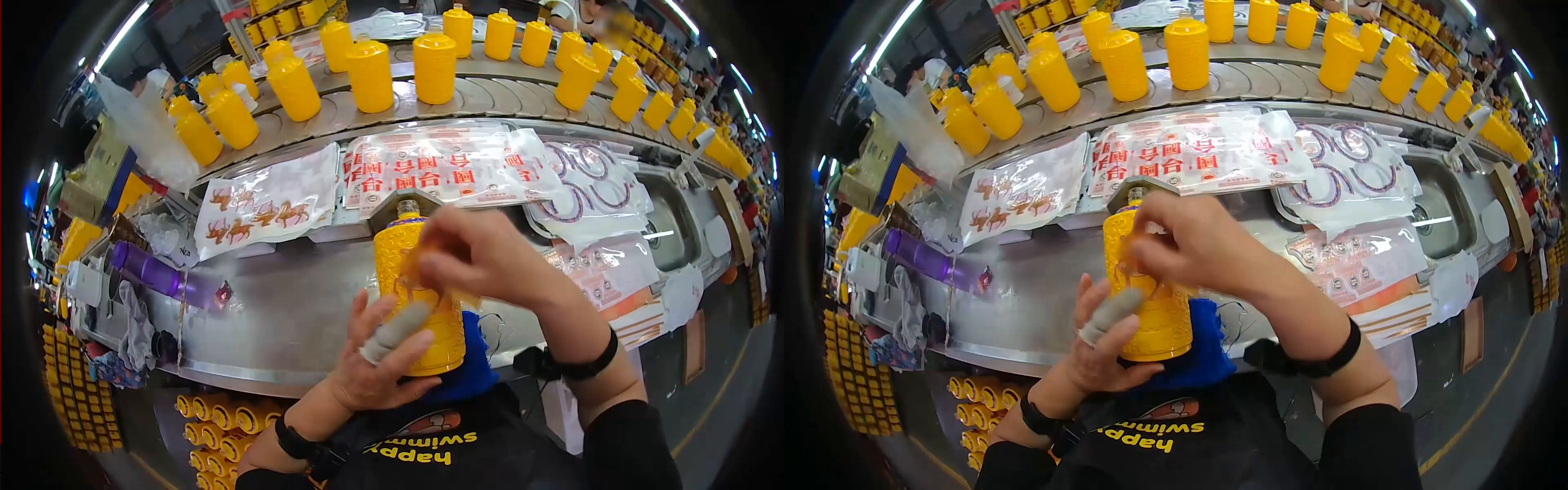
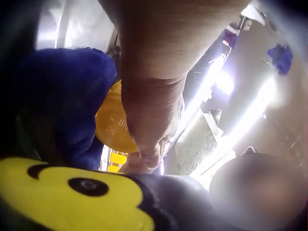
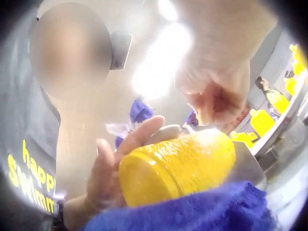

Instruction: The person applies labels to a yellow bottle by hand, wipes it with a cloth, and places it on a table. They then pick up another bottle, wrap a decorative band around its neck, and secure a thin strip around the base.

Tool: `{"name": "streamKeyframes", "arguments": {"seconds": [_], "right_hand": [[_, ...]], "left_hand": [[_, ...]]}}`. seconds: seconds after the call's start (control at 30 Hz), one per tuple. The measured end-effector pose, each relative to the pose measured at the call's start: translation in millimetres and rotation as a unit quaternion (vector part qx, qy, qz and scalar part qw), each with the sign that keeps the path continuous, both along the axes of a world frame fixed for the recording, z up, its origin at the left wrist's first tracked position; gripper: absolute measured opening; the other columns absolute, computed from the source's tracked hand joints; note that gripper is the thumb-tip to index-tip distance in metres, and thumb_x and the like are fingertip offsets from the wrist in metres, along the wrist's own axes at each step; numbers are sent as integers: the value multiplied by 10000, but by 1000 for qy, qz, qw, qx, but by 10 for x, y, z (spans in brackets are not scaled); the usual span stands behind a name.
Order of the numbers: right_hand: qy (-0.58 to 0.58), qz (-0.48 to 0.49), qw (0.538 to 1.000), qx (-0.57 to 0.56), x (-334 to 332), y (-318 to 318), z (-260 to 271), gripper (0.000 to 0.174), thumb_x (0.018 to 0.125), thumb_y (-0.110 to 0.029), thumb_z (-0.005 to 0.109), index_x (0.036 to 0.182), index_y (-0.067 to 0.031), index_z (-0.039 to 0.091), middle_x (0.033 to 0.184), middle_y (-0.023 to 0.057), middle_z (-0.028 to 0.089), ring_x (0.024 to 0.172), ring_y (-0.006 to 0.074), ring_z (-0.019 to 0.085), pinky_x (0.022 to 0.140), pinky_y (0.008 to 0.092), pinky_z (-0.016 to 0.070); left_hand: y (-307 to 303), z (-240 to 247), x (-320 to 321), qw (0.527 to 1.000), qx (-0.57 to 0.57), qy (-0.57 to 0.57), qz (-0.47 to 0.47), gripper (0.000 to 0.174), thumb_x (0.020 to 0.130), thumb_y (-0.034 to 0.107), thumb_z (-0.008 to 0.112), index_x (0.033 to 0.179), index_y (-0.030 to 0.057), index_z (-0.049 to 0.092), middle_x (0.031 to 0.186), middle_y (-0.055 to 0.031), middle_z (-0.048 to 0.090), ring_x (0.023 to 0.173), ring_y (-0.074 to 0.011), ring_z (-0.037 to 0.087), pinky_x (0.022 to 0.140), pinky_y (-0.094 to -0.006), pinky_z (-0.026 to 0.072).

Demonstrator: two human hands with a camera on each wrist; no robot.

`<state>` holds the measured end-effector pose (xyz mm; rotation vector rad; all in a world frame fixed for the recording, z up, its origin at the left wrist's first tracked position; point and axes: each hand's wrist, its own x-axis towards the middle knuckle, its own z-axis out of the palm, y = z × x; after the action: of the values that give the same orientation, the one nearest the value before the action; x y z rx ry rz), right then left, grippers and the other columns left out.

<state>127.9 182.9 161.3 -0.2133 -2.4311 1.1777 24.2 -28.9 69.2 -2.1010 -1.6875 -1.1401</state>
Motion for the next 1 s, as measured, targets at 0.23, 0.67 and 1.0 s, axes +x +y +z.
{"name": "streamKeyframes", "arguments": {"seconds": [0.23, 0.67, 1.0], "right_hand": [[-9, -3, 999, 38, -266, -82, 116, 104, 836, -66, 655, 901, -21, 588, 731, 97, 633, 616, 225, 616, 574, 338, 499], [146, -142, 970, -134, 274, -339, -452, 152, 847, -23, 674, 994, -17, 636, 803, 65, 603, 690, 163, 600, 605, 293, 474], [118, 32, 990, -69, 579, -385, -305, 222, 735, -49, 734, 946, -84, 677, 841, 66, 578, 792, 240, 572, 700, 354, 452]], "left_hand": [[-15, -34, -12, 983, -126, -114, 76, 1082, 721, 485, 776, 1458, -66, 205, 1413, -225, 434, 1330, -389, 399, 1148, -578, 127], [53, -28, 54, 986, -91, -125, 66, 1124, 732, 435, 788, 1463, -102, 122, 1404, -266, 422, 1303, -417, 431, 1129, -530, 210], [113, 38, 26, 997, -27, -28, 72, 1056, 712, 474, 790, 1458, -42, 248, 1460, -281, 330, 1340, -482, 327, 1126, -603, 174]]}}
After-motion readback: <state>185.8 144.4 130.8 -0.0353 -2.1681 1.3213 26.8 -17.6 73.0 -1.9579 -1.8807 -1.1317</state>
